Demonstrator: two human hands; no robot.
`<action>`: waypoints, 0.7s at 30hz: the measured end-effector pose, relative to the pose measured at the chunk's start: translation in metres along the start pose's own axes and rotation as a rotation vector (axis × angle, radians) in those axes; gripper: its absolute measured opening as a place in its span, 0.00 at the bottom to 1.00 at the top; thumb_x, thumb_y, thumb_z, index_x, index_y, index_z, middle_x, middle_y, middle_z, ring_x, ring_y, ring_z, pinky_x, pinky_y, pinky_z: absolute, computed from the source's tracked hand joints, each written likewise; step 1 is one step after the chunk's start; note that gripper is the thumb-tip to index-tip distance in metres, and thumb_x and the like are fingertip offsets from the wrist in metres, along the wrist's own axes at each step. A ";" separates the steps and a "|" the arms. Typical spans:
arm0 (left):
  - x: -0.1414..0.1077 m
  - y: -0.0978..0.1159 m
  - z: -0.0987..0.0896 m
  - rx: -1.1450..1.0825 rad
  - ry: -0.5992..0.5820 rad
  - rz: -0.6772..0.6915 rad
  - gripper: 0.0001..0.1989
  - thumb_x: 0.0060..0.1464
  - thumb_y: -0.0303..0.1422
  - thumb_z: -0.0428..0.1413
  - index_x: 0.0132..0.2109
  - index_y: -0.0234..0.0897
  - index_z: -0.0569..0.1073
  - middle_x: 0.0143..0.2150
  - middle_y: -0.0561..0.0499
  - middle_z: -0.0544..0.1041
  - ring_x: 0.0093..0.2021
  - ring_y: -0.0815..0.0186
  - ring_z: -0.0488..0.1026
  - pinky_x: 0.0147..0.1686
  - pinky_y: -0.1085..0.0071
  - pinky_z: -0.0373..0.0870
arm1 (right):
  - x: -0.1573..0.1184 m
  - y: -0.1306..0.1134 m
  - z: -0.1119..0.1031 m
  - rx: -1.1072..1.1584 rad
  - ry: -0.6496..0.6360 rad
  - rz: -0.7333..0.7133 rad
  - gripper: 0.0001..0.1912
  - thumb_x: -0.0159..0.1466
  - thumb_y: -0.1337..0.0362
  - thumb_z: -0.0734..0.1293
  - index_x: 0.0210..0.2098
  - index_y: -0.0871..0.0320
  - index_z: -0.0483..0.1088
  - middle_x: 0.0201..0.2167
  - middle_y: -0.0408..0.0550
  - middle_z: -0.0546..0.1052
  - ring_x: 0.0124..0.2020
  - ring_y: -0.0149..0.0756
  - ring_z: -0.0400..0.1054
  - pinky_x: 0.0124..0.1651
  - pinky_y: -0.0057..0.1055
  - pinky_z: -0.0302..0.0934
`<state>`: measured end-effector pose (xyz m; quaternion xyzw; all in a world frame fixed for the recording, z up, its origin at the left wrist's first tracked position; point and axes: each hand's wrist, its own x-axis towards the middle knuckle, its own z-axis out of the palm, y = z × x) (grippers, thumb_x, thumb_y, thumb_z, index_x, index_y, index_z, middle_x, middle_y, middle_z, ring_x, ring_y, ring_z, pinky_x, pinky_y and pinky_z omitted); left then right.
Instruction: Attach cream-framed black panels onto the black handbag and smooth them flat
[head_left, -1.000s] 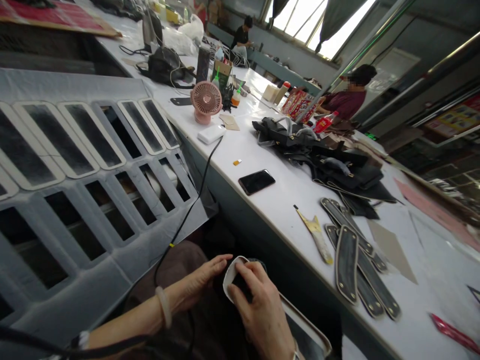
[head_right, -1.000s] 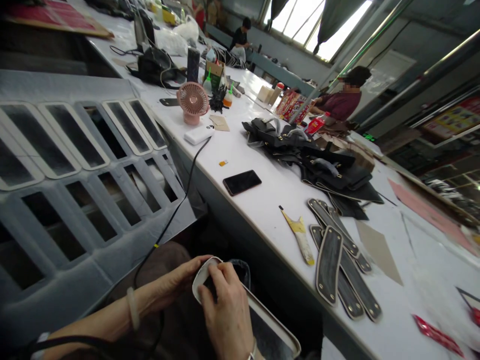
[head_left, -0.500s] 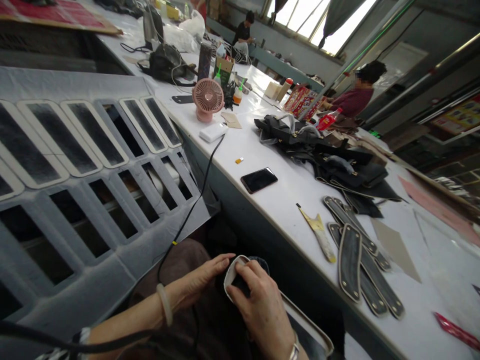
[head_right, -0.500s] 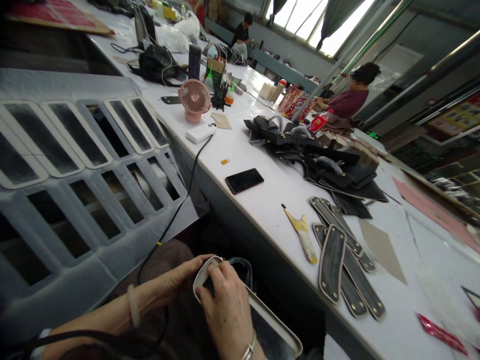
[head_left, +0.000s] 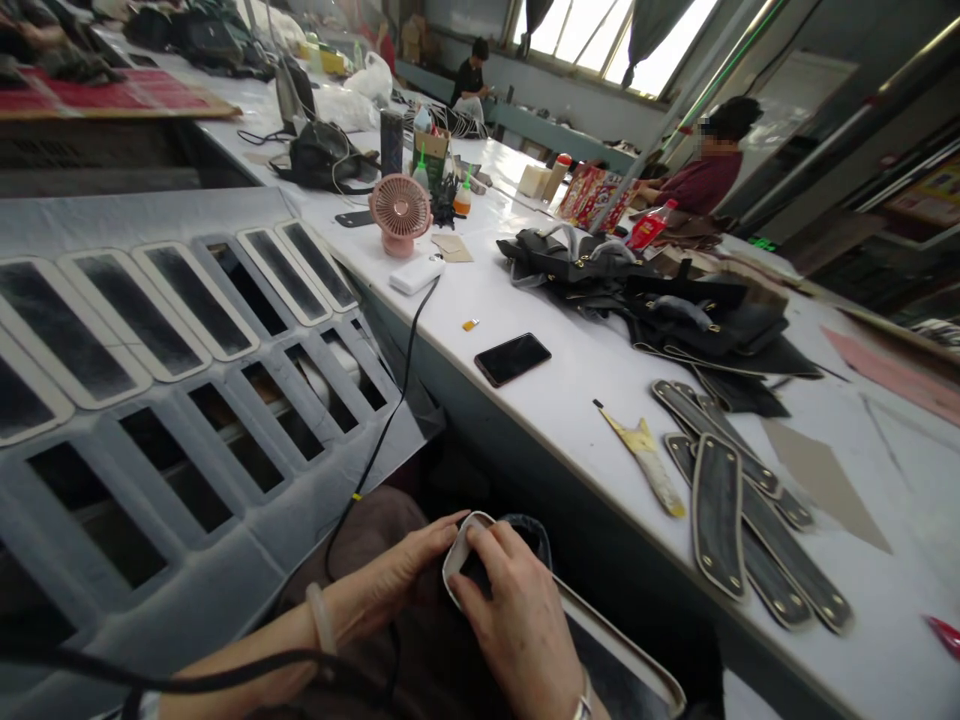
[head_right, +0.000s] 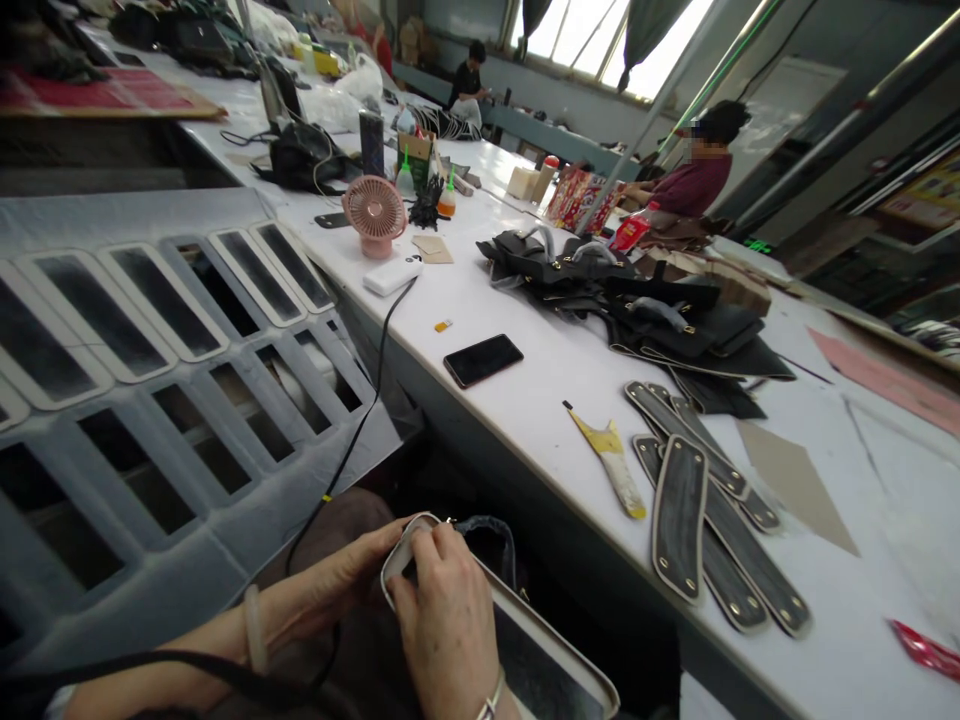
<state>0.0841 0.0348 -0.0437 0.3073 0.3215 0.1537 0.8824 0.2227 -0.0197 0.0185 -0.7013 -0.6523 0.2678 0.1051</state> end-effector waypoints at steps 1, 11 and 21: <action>0.000 0.000 0.001 0.014 0.018 0.003 0.23 0.59 0.46 0.52 0.59 0.47 0.69 0.52 0.49 0.75 0.53 0.55 0.69 0.42 0.67 0.68 | 0.000 0.000 0.000 0.004 0.004 -0.006 0.15 0.58 0.75 0.67 0.44 0.57 0.69 0.42 0.51 0.72 0.45 0.47 0.68 0.49 0.42 0.64; 0.002 0.000 0.015 0.124 0.127 0.100 0.21 0.58 0.41 0.53 0.57 0.41 0.72 0.50 0.49 0.76 0.51 0.56 0.71 0.51 0.63 0.66 | 0.001 0.009 0.002 0.036 0.063 -0.072 0.16 0.58 0.77 0.64 0.44 0.57 0.66 0.40 0.51 0.72 0.43 0.47 0.68 0.46 0.42 0.64; 0.019 -0.018 0.005 0.278 0.256 0.204 0.21 0.55 0.40 0.56 0.53 0.36 0.74 0.49 0.48 0.78 0.54 0.53 0.70 0.56 0.60 0.62 | -0.011 0.012 -0.026 0.265 0.008 -0.171 0.10 0.64 0.75 0.60 0.41 0.58 0.68 0.39 0.48 0.73 0.42 0.40 0.68 0.44 0.35 0.61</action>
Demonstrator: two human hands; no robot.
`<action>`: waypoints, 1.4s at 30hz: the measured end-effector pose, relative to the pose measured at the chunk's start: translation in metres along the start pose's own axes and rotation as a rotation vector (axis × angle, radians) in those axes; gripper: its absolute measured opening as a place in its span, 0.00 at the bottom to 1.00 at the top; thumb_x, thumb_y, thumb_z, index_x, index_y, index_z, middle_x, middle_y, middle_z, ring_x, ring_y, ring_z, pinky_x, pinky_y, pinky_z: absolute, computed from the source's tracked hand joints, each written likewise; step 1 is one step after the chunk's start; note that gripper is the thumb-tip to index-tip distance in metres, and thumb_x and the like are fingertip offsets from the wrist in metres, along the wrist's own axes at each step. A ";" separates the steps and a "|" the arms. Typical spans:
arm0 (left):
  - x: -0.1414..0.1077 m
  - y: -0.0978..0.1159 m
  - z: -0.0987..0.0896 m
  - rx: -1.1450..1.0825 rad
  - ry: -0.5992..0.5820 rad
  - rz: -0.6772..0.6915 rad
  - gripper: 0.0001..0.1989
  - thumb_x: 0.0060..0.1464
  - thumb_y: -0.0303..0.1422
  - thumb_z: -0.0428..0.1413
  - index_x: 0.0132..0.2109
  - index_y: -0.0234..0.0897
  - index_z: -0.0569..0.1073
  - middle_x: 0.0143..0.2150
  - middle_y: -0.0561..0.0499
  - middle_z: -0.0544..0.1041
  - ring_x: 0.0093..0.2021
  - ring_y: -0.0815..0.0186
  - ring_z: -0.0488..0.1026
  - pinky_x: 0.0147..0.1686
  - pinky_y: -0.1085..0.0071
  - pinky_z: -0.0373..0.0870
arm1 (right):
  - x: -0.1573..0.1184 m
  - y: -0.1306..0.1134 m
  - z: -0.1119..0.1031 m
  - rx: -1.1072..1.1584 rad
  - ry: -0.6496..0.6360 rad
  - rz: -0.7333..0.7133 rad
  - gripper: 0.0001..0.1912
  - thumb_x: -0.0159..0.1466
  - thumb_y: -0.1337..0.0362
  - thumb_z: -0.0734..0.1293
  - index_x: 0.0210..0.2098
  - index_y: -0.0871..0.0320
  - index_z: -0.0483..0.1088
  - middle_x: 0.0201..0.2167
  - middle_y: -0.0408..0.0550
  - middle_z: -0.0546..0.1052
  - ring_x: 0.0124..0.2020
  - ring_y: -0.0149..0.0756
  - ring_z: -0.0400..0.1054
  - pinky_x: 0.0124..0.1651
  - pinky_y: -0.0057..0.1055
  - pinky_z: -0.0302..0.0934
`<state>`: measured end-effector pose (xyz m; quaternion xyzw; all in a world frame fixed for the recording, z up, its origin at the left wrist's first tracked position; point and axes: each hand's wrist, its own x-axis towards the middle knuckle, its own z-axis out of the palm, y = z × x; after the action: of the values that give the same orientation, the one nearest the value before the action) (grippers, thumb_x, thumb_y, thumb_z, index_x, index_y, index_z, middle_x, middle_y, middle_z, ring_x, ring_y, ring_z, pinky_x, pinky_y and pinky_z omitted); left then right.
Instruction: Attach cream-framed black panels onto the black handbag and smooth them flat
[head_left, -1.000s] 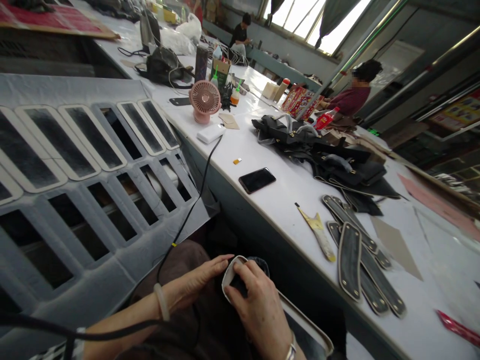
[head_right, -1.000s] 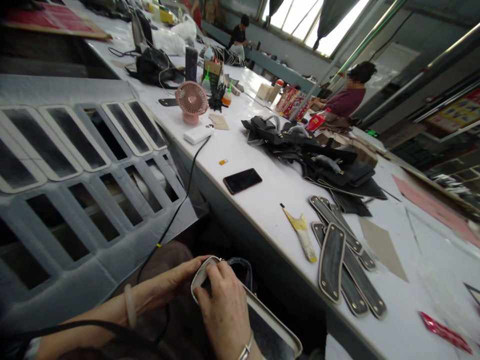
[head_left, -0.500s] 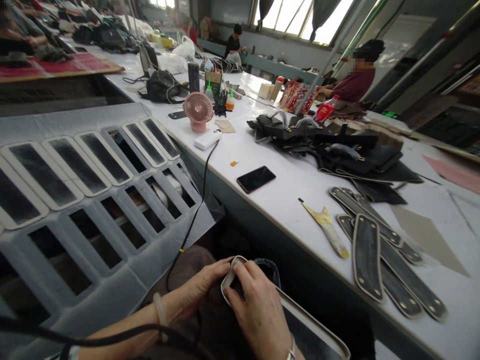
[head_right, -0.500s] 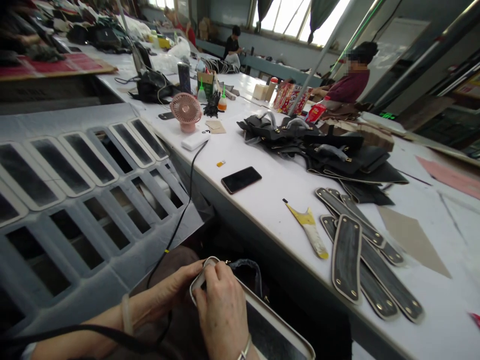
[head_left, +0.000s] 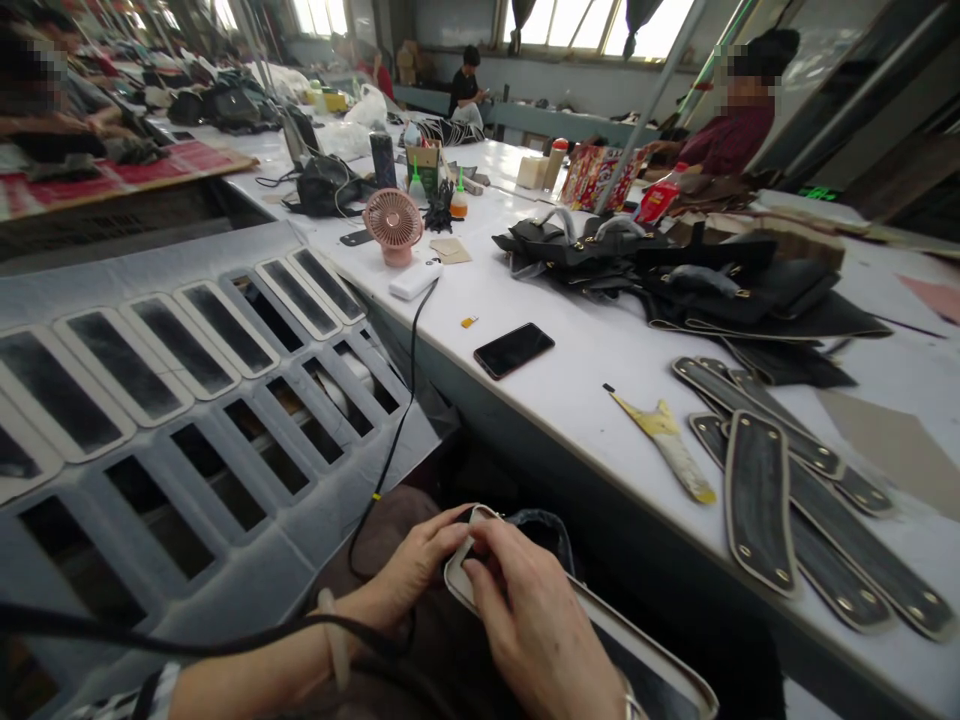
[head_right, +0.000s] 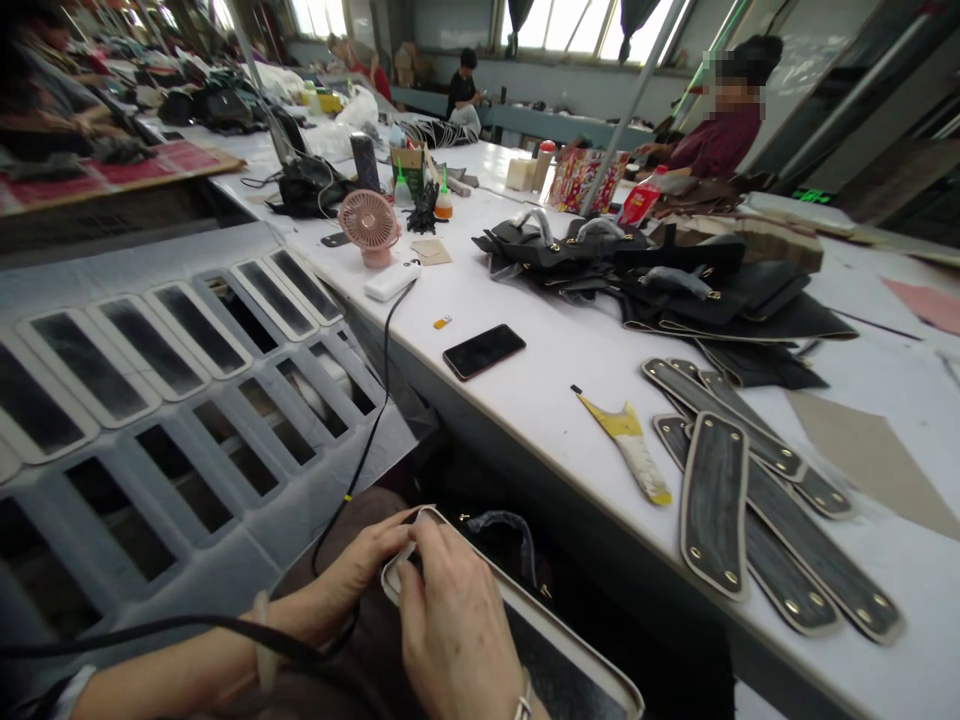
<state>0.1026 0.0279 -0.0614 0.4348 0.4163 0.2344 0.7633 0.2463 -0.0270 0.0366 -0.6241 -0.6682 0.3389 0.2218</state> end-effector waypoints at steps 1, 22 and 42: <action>0.000 -0.003 0.001 -0.011 -0.004 0.018 0.21 0.54 0.40 0.56 0.53 0.36 0.74 0.50 0.47 0.78 0.55 0.53 0.69 0.57 0.60 0.61 | 0.004 -0.002 -0.007 0.006 -0.011 -0.021 0.09 0.65 0.74 0.60 0.39 0.58 0.70 0.37 0.47 0.73 0.40 0.38 0.68 0.43 0.33 0.61; -0.026 -0.005 -0.010 -0.285 -0.113 -0.156 0.28 0.51 0.38 0.60 0.59 0.39 0.68 0.52 0.46 0.76 0.53 0.53 0.71 0.51 0.62 0.67 | 0.124 -0.030 -0.022 -0.521 -0.903 -0.051 0.04 0.46 0.66 0.76 0.23 0.57 0.79 0.21 0.42 0.75 0.28 0.35 0.70 0.27 0.26 0.59; 0.017 0.022 -0.024 0.297 -0.158 0.147 0.25 0.56 0.41 0.55 0.60 0.39 0.67 0.59 0.47 0.71 0.60 0.56 0.66 0.59 0.65 0.62 | 0.056 0.087 -0.080 0.198 -0.441 0.271 0.24 0.59 0.48 0.67 0.48 0.57 0.74 0.39 0.45 0.78 0.40 0.35 0.70 0.41 0.27 0.62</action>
<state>0.0917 0.0627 -0.0562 0.5889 0.3524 0.1906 0.7019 0.3565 0.0419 0.0203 -0.5943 -0.5744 0.5567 0.0834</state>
